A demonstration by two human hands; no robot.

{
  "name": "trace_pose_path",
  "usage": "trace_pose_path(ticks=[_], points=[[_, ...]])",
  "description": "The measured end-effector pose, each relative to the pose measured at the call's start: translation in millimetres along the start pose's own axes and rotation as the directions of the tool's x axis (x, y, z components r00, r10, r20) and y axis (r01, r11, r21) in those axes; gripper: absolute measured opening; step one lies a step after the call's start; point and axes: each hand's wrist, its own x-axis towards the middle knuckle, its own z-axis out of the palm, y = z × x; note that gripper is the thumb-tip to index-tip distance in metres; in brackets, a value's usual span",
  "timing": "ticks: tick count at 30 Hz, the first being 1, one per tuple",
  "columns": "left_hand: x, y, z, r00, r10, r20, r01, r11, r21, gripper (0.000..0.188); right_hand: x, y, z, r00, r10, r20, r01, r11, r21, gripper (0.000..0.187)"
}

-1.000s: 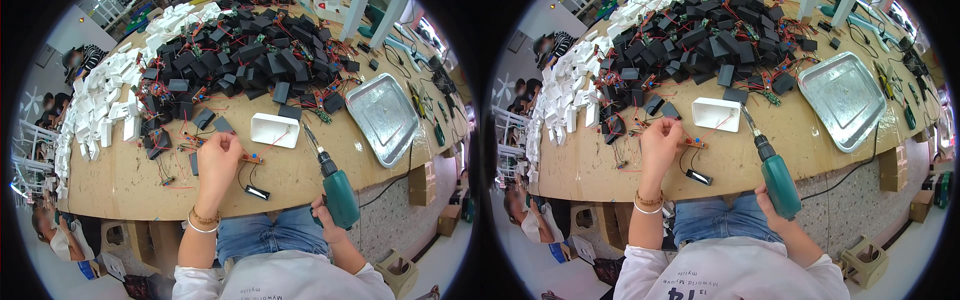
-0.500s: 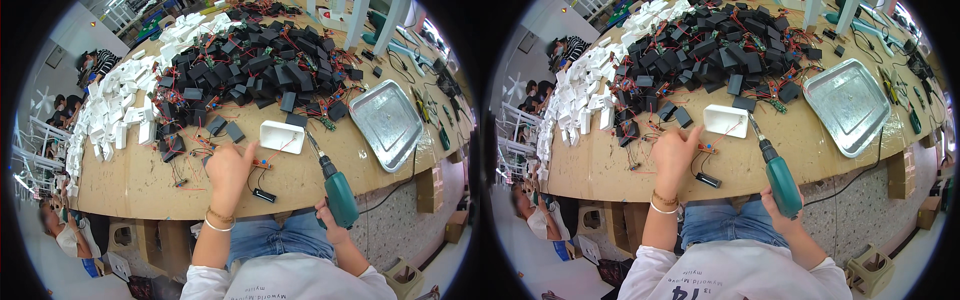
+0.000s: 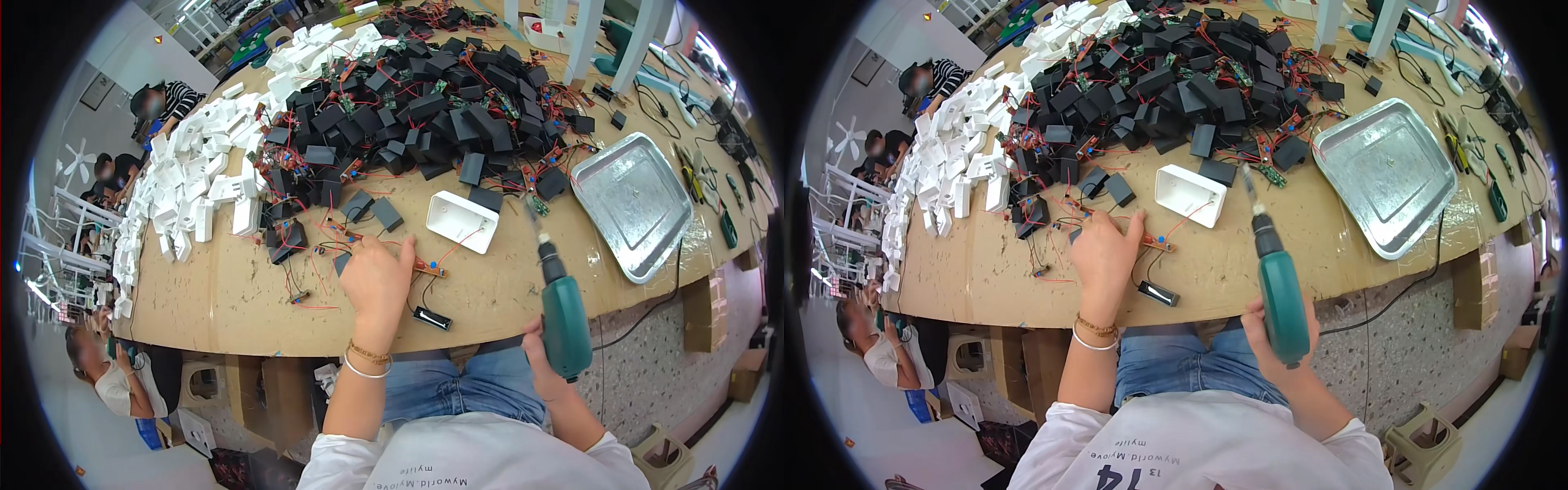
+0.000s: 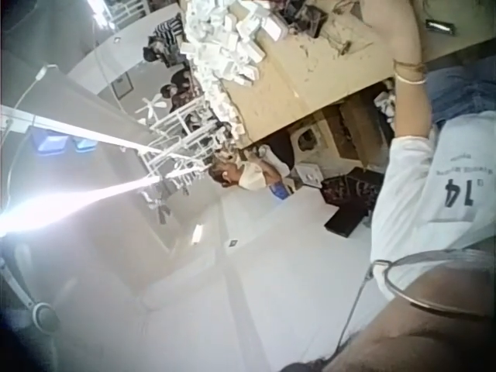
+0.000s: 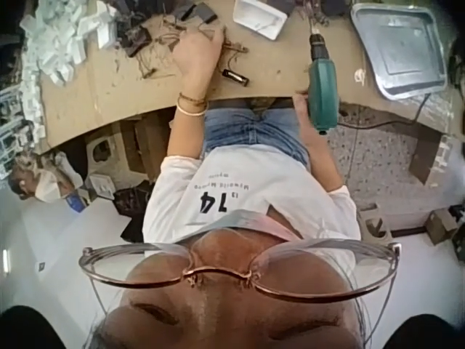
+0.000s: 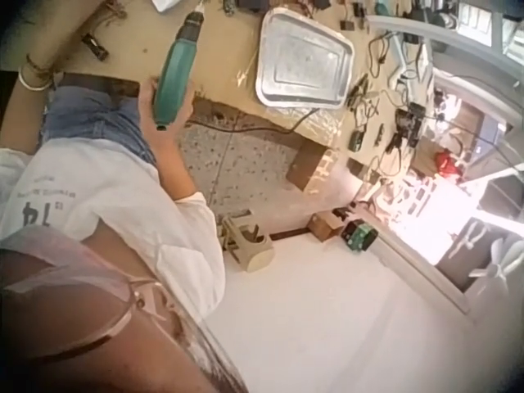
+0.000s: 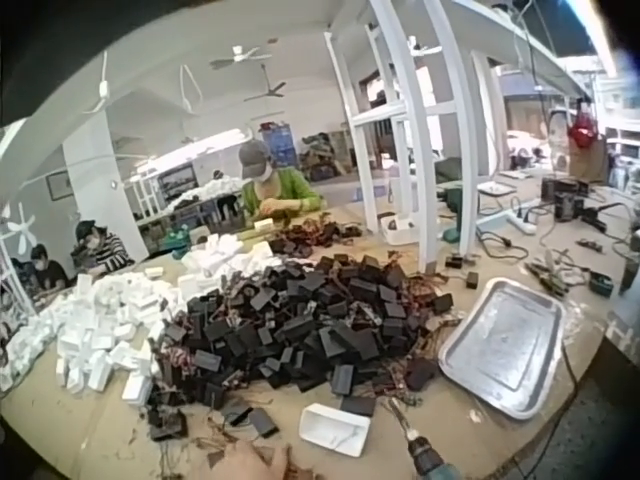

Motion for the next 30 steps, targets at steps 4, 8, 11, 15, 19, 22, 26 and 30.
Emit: trace_pose_path(ticks=[4,8,11,15,19,22,26,30], points=[[4,-2,12,0.999,-0.035,0.004,0.035,0.975,-0.220,0.026,26,-36,12,0.999,0.033,0.038,-0.031,0.999,-0.044,0.046],[8,-5,17,0.997,0.030,0.075,-0.012,0.971,-0.237,0.019,43,-55,21,0.991,-0.120,0.051,0.126,0.980,-0.156,0.046],[4,-10,18,0.995,0.092,-0.039,-0.100,0.899,-0.426,0.016,57,-45,21,0.909,-0.416,-0.010,0.387,0.854,-0.349,0.047],[2,-11,4,0.992,0.002,0.125,0.098,0.612,-0.785,0.012,94,-29,36,0.801,-0.596,-0.054,0.505,0.722,-0.474,0.051],[1,-6,-1,0.971,0.080,0.225,0.180,0.375,-0.909,0.015,117,-29,48,0.822,-0.568,0.049,0.512,0.697,-0.502,0.058],[1,1,-3,0.984,0.159,0.079,0.002,0.432,-0.902,0.014,124,-18,51,0.831,-0.548,0.100,0.512,0.681,-0.524,0.064],[8,14,-3,0.891,0.321,-0.320,-0.453,0.635,-0.625,0.006,129,-14,54,0.862,-0.492,0.118,0.472,0.697,-0.539,0.065],[17,23,-2,0.762,0.418,-0.495,-0.632,0.646,-0.427,0.009,130,-22,53,0.924,-0.370,0.097,0.364,0.776,-0.515,0.065]])
